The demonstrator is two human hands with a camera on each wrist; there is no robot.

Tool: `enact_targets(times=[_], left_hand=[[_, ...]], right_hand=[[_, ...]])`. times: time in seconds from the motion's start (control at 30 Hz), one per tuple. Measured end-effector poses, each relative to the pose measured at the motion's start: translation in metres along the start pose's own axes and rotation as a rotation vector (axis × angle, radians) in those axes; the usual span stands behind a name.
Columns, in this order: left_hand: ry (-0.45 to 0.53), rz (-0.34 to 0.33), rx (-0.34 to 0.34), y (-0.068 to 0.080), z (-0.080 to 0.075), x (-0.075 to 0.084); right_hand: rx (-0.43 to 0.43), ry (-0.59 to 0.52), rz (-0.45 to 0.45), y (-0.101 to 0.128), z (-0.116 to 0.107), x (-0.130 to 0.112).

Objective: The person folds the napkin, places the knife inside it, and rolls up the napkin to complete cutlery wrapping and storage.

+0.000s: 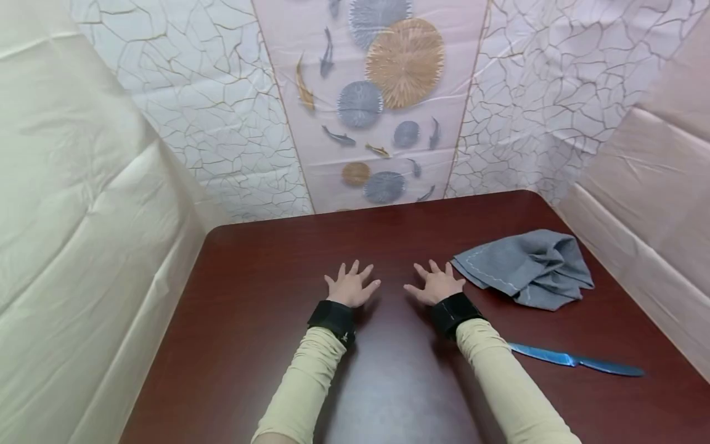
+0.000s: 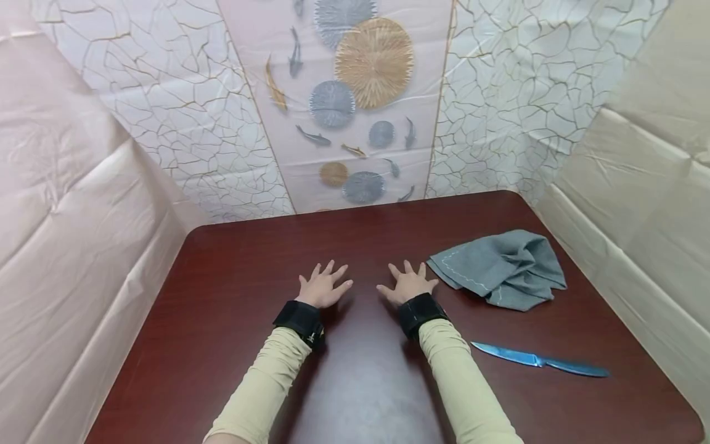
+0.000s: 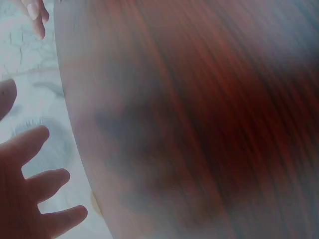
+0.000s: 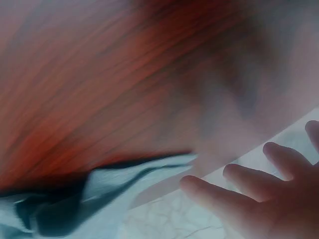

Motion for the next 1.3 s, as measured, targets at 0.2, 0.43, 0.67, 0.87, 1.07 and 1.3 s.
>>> enact_targets(times=[0.2,0.43,0.67,0.87,1.07,1.3], left_hand=[[0.033,0.091,0.017,-0.006,-0.001,0.028],[0.04,0.163,-0.003,-0.014,0.006,0.063],[-0.033,0.22,0.069,-0.018,0.003,0.078],[-0.026,0.31,0.099,-0.019,0.007,0.096],[-0.018,0.43,0.106,-0.02,0.01,0.121],[-0.035,0.491,0.091,-0.022,0.016,0.139]], right_hand=[[0.198,0.02,-0.008,0.006,-0.027,0.034],[0.402,0.058,0.018,0.023,-0.064,0.079],[0.297,0.019,0.194,0.025,-0.06,0.121],[0.186,-0.035,0.232,0.03,-0.038,0.13],[0.194,0.002,0.212,0.028,-0.027,0.127],[0.15,0.037,0.211,0.021,-0.016,0.117]])
Point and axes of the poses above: each hand's wrist, its own y-axis away from the middle knuckle, its own z-axis out of the palm, x = y × z, the point moved 9 cm from there along -y, towards the middle knuckle, and after that the axes turned 4 degrees about -y, right-handed, at the moved point
